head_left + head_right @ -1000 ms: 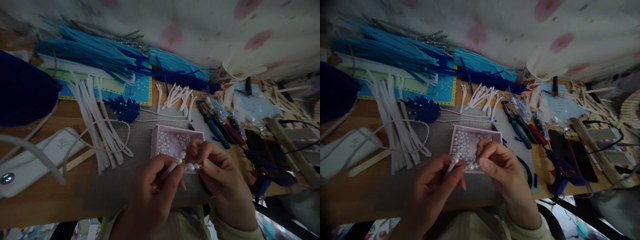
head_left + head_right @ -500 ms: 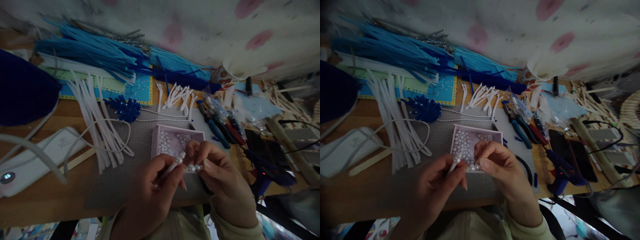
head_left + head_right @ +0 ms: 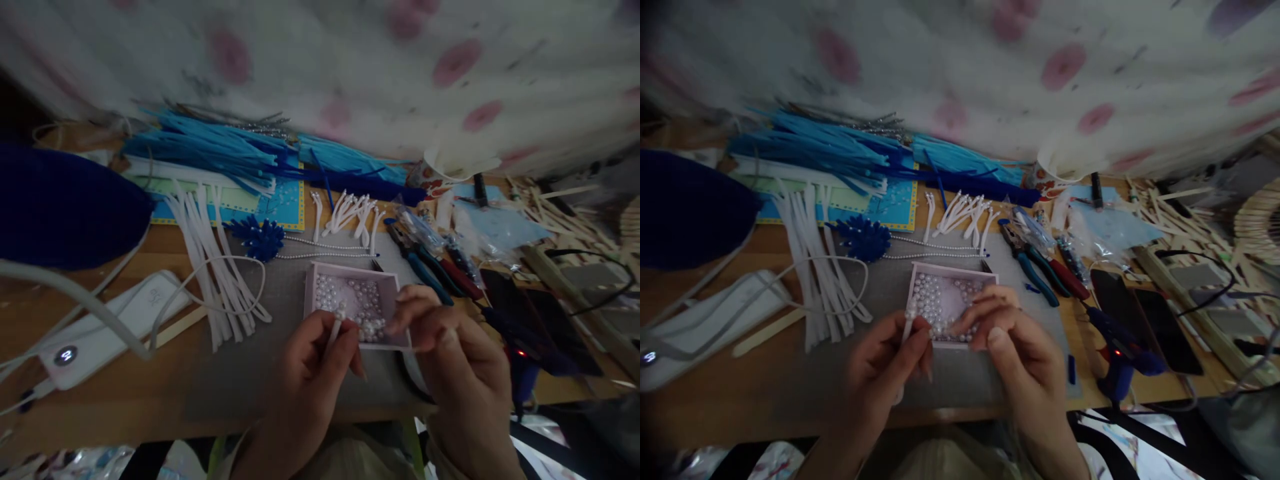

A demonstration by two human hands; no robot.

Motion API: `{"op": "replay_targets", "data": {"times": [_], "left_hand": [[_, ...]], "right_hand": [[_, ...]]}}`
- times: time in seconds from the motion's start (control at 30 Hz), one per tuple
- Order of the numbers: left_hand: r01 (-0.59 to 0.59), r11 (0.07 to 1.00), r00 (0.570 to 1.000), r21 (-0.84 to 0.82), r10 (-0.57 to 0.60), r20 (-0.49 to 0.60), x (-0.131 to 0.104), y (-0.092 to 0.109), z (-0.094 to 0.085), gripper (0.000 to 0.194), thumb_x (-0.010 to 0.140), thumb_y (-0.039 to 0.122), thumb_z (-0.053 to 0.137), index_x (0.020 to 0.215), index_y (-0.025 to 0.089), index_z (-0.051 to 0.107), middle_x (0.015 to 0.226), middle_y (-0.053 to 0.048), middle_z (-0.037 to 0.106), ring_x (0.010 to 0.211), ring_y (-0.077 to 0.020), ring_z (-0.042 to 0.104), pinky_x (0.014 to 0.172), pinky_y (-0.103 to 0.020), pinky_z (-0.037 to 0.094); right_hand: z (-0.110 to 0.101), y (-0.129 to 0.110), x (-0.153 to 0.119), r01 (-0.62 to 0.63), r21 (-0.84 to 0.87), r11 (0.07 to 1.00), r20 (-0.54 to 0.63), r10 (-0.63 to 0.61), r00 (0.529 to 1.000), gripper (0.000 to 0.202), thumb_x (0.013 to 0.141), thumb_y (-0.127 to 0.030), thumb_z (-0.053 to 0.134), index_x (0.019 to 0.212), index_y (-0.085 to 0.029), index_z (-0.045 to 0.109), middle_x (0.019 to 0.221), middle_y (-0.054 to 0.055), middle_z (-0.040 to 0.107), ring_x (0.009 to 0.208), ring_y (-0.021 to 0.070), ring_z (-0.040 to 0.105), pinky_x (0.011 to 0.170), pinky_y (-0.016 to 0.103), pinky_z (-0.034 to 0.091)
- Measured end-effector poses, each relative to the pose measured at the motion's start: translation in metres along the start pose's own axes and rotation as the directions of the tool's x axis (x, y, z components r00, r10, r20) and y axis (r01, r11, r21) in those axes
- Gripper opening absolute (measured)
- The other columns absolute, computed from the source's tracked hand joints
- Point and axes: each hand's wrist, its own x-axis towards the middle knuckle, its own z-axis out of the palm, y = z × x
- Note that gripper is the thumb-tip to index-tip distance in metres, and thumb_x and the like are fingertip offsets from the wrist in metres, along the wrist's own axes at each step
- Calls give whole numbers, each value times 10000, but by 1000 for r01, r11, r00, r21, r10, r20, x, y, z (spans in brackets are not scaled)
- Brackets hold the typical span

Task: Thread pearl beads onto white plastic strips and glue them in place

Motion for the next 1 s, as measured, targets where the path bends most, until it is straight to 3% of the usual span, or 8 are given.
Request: {"op": "replay_targets", "data": {"times": [0.13,0.2,0.3,0.4,0.6,0.77,0.93,1.0], "left_hand": [[-33,999,999,-28,32,-17,-9,2,3,348,826,504,815,774,187,681,586,37,613,568,-91,515,573,-207,406],[-71,997,997,-21,71,-13,-15,1,5,358,826,529,810,801,189,704,575,35,617,547,-88,503,565,-210,405],[-115,993,993,-27,115,-4,-22,-4,9,368,816,550,812,809,194,720,570,24,637,556,-101,530,600,-228,439],[-145,989,989,-18,144,-44,-26,-8,14,364,780,542,846,821,198,735,599,13,685,604,-116,593,649,-234,464],[-227,971,967,73,234,-101,-38,-9,23,355,757,525,863,805,201,727,633,29,681,643,-127,639,655,-224,476],[-285,948,951,143,298,-84,-46,-16,23,289,826,475,818,836,205,716,661,26,700,650,-126,633,649,-220,473],[-293,941,950,170,307,-61,-50,-22,24,271,847,462,799,843,207,707,674,16,707,677,-146,654,694,-245,503],[-306,936,945,177,321,-61,-52,-22,25,268,849,458,799,841,204,714,673,12,704,678,-145,650,695,-241,504]], "right_hand": [[-7,-10,-11,155,-376,914,-11,-172,985,268,1048,-272,526,859,-278,717,723,8,727,1015,235,634,993,374,435],[-9,-11,-14,143,-482,864,-17,-173,985,304,1064,-269,489,887,-297,733,818,14,759,1123,230,625,984,358,448],[-9,-8,-14,102,-521,847,-43,-145,989,262,1079,-289,465,1185,-331,700,1171,13,775,1257,209,610,1073,373,421],[-7,-8,-15,55,-379,924,-119,-107,987,322,1081,-331,469,1383,-356,577,1371,13,708,1314,210,602,1120,406,417],[-4,-20,-30,44,-277,960,-162,-92,982,123,988,-337,655,945,-285,758,996,1,769,963,165,701,854,245,520],[-6,-18,-46,64,-254,965,-299,-141,944,313,1012,-412,596,767,-225,649,736,-3,609,715,145,565,642,243,437],[-6,-14,-53,81,-65,995,-347,-98,933,493,1027,-444,549,594,-223,473,545,-32,453,539,139,462,539,284,365],[-5,-17,-53,109,-86,990,-329,-132,935,547,1037,-443,525,541,-223,449,500,-33,421,495,133,443,508,288,351]]}}
